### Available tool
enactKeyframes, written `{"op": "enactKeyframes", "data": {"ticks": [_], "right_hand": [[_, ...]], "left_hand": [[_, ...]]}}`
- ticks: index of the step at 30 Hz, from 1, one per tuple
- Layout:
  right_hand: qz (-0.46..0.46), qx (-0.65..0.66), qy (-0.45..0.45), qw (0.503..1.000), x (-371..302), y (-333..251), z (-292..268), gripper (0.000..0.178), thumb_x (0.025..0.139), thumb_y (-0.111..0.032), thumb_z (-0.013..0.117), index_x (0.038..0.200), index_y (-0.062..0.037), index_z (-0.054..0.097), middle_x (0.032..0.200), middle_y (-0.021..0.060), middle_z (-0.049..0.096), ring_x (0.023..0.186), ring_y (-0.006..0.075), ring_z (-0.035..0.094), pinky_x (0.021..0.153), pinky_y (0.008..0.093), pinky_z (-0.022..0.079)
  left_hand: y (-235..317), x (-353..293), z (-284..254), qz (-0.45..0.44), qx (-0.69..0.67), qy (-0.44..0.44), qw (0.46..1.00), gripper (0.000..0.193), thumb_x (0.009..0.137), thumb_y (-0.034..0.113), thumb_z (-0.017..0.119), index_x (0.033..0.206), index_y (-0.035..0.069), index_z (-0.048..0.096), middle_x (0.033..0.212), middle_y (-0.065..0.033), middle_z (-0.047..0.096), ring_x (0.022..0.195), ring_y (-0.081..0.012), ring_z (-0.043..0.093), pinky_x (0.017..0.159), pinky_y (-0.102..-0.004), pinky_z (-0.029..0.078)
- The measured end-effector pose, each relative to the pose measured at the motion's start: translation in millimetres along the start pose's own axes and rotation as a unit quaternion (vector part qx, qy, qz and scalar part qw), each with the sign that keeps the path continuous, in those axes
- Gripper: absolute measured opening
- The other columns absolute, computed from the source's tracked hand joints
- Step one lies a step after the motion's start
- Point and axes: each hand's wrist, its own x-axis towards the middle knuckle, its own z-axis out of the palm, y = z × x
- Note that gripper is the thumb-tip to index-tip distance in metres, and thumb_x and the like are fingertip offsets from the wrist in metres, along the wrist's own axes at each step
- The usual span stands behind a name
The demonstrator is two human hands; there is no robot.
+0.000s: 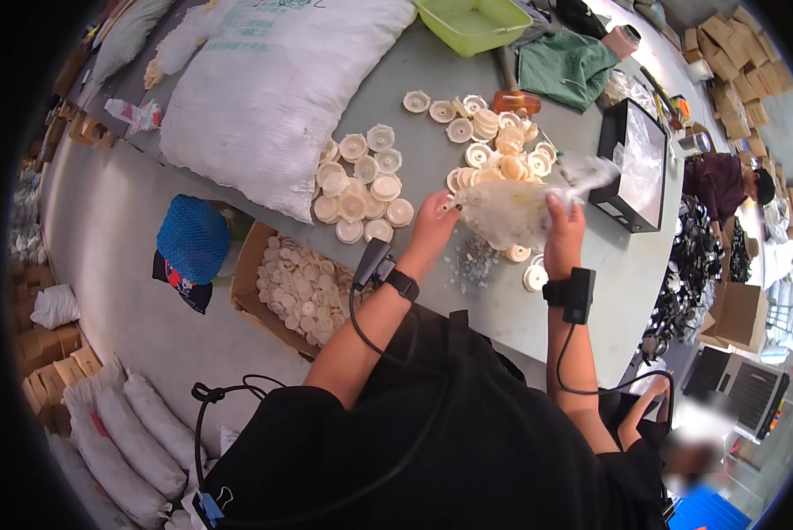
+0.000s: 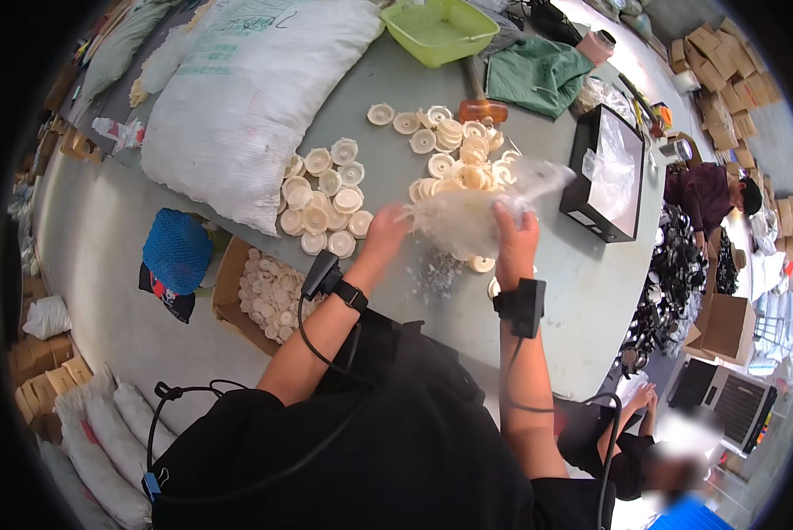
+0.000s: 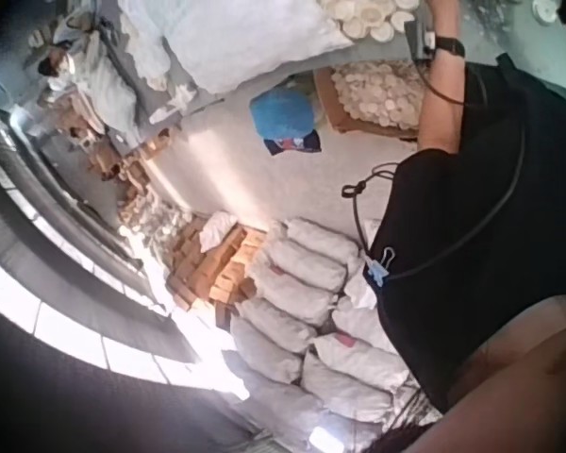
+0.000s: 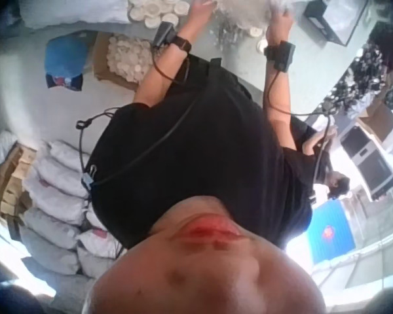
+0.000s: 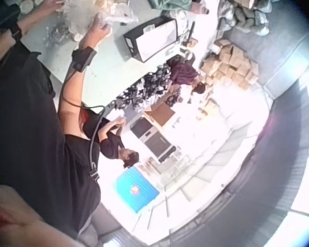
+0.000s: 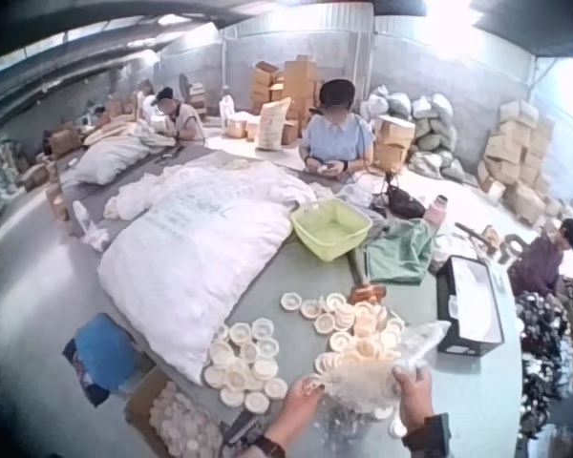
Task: Assembling small plastic components and packaging them into bags at a factory workstation.
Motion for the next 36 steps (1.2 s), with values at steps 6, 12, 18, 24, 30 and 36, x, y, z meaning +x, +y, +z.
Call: {"op": "enactKeyframes", "data": {"ticks": [6, 12, 18, 24, 30, 36], "right_hand": [[0.05, -0.069, -0.039, 0.996, 2, 20, 4, 0.031, 0.079, -0.018, 0.066, 0.103, -0.0007, 0.056, 0.092, 0.0037, 0.061, 0.08, 0.0103, 0.056, 0.07, 0.025, 0.045], [0.083, -0.172, -0.148, 0.97, 8, 4, -17, 0.034, 0.081, -0.015, 0.062, 0.11, 0.0014, 0.054, 0.099, 0.0046, 0.059, 0.09, 0.0117, 0.054, 0.08, 0.027, 0.042], [0.1, -0.084, -0.193, 0.973, 10, -10, -14, 0.036, 0.083, -0.014, 0.058, 0.117, -0.0024, 0.053, 0.108, 0.0041, 0.057, 0.102, 0.0134, 0.051, 0.089, 0.0277, 0.038], [0.025, -0.089, -0.029, 0.995, 12, 3, 0, 0.02, 0.085, -0.014, 0.058, 0.098, -0.0006, 0.063, 0.094, 0.0018, 0.06, 0.086, 0.0107, 0.054, 0.077, 0.0234, 0.04], [-0.043, -0.094, 0.08, 0.991, 21, 7, -9, 0.018, 0.083, -0.011, 0.057, 0.094, 0.0015, 0.065, 0.088, 0.0022, 0.063, 0.082, 0.0092, 0.055, 0.073, 0.0223, 0.041], [-0.027, -0.07, 0.091, 0.993, 28, 3, -17, 0.02, 0.084, -0.011, 0.058, 0.099, 0.0029, 0.063, 0.09, 0.0057, 0.064, 0.079, 0.0112, 0.057, 0.073, 0.024, 0.043]], "left_hand": [[65, -13, 53, 0.31, 0.195, -0.069, 0.928, 0.044, 0.076, 0.013, 0.062, 0.117, 0.003, 0.049, 0.107, -0.0124, 0.057, 0.102, -0.0214, 0.054, 0.086, -0.0311, 0.043], [92, -1, 55, 0.201, 0.222, -0.237, 0.924, 0.041, 0.07, 0.019, 0.069, 0.107, 0.006, 0.057, 0.094, -0.0075, 0.062, 0.091, -0.0187, 0.059, 0.079, -0.0309, 0.046], [92, -1, 65, 0.244, 0.338, -0.223, 0.881, 0.038, 0.068, 0.023, 0.07, 0.101, 0.009, 0.06, 0.094, -0.009, 0.061, 0.09, -0.0229, 0.059, 0.078, -0.0328, 0.046], [76, -7, 84, 0.387, 0.407, -0.052, 0.826, 0.026, 0.069, 0.019, 0.061, 0.088, 0.003, 0.054, 0.08, -0.0134, 0.06, 0.073, -0.0269, 0.058, 0.073, -0.0393, 0.043], [57, -3, 83, 0.432, 0.464, -0.054, 0.772, 0.012, 0.072, 0.017, 0.057, 0.076, 0.009, 0.05, 0.062, -0.0053, 0.058, 0.063, -0.0233, 0.057, 0.065, -0.0373, 0.039], [57, 1, 81, 0.452, 0.509, -0.051, 0.73, 0.01, 0.073, 0.017, 0.056, 0.075, 0.01, 0.05, 0.058, -0.0046, 0.057, 0.062, -0.0232, 0.057, 0.065, -0.0371, 0.036]]}}
